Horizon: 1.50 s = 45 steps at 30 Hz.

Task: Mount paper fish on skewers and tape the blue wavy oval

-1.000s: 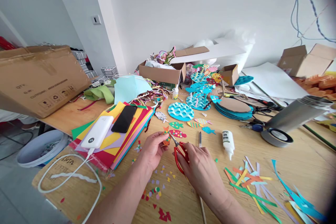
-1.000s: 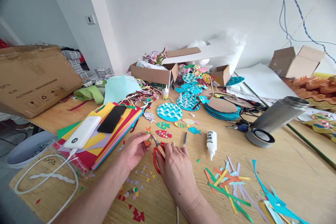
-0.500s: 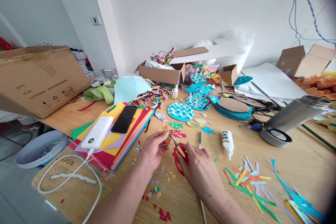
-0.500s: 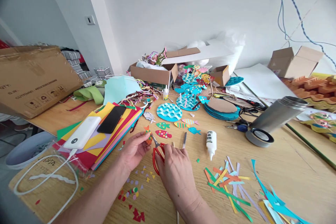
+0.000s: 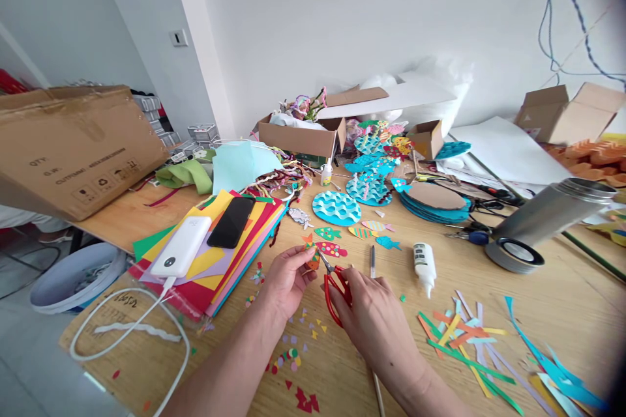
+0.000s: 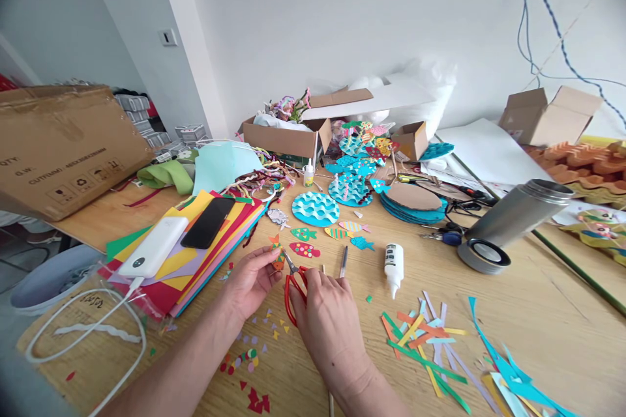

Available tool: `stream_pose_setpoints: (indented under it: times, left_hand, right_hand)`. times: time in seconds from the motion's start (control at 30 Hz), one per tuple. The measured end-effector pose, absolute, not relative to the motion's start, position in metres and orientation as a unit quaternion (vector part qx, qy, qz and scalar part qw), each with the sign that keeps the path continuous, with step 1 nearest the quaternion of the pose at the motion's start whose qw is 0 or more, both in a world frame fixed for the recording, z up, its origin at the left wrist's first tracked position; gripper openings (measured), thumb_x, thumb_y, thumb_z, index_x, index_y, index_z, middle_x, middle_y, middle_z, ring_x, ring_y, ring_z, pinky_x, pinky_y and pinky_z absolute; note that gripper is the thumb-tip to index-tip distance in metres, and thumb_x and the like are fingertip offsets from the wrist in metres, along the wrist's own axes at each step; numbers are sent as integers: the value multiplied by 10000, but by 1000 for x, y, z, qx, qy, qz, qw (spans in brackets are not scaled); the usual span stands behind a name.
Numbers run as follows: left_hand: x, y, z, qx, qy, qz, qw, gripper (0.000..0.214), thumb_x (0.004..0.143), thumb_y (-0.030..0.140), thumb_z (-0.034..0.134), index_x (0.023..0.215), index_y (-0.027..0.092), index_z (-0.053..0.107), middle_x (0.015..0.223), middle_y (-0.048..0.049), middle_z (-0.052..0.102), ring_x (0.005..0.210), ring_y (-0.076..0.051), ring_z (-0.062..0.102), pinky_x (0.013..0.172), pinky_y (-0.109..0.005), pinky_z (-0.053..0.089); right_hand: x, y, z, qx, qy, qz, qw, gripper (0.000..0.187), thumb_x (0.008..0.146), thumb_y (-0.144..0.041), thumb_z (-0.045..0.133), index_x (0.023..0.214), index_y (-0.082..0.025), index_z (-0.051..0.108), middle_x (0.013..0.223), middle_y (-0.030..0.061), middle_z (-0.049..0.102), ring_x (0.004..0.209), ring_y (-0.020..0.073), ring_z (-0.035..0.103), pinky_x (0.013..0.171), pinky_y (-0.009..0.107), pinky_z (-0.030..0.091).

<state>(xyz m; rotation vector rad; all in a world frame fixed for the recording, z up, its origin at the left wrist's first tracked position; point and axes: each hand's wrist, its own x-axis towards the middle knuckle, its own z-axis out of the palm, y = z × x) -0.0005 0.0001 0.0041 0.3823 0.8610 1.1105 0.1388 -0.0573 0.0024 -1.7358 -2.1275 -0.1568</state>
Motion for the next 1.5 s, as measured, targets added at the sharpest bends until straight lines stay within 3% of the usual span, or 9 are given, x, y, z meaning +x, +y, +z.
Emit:
stream_pose_setpoints:
  times: [1.5]
  left_hand:
    - [0, -2, 5, 161, 383, 493, 765, 82, 675, 97, 707, 682, 109, 626, 620, -18, 624, 533, -87, 572, 496, -187, 443]
  right_hand:
    - [139, -57, 1, -615, -762, -66, 191, 211, 930, -302, 433, 745, -205, 462, 598, 8, 595, 591, 196, 607, 635, 305, 324]
